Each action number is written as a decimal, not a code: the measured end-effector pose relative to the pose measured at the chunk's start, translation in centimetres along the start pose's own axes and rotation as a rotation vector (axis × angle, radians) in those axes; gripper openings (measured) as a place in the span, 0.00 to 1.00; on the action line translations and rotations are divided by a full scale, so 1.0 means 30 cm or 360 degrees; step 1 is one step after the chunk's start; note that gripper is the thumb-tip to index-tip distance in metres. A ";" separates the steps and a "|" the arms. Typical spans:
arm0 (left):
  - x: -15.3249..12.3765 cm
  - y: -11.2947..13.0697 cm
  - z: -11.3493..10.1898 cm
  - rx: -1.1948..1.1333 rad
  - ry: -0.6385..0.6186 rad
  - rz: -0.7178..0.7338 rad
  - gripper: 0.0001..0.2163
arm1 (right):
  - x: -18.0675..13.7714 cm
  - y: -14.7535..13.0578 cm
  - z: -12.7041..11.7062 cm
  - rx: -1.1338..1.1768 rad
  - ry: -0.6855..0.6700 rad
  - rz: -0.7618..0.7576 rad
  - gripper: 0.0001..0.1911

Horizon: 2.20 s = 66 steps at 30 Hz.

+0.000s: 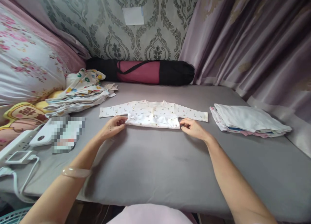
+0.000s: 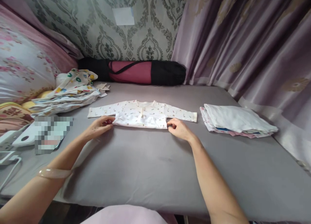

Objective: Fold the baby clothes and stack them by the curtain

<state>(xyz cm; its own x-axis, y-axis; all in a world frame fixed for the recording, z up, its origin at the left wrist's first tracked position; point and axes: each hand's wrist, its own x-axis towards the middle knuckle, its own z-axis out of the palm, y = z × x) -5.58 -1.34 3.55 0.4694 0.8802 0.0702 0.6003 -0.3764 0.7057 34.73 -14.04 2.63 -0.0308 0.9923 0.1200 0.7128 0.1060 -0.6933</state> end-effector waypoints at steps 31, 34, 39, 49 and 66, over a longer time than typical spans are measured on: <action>-0.089 0.082 -0.080 -0.0693 -0.0385 0.0052 0.13 | -0.055 -0.121 -0.097 0.0596 -0.0486 0.0071 0.09; -0.161 0.044 -0.124 -0.0585 -0.0529 -0.0006 0.15 | -0.082 -0.133 -0.143 0.0509 -0.0802 0.0122 0.14; -0.175 0.013 -0.088 -0.0369 -0.0167 -0.0306 0.18 | -0.057 -0.124 -0.108 0.0363 -0.0453 0.0257 0.14; -0.115 0.106 0.058 0.0401 0.0004 -0.0415 0.26 | -0.061 -0.167 -0.001 -0.0425 -0.0296 0.0685 0.21; -0.183 0.136 0.027 0.0559 0.0257 -0.0188 0.16 | -0.040 -0.243 -0.034 -0.0506 -0.0320 0.0556 0.19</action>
<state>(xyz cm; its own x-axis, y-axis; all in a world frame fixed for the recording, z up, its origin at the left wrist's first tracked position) -5.18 -7.93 5.49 0.2933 0.9468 0.1325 0.8418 -0.3215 0.4336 30.28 -16.06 8.27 0.1352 0.9610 -0.2411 0.8814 -0.2278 -0.4137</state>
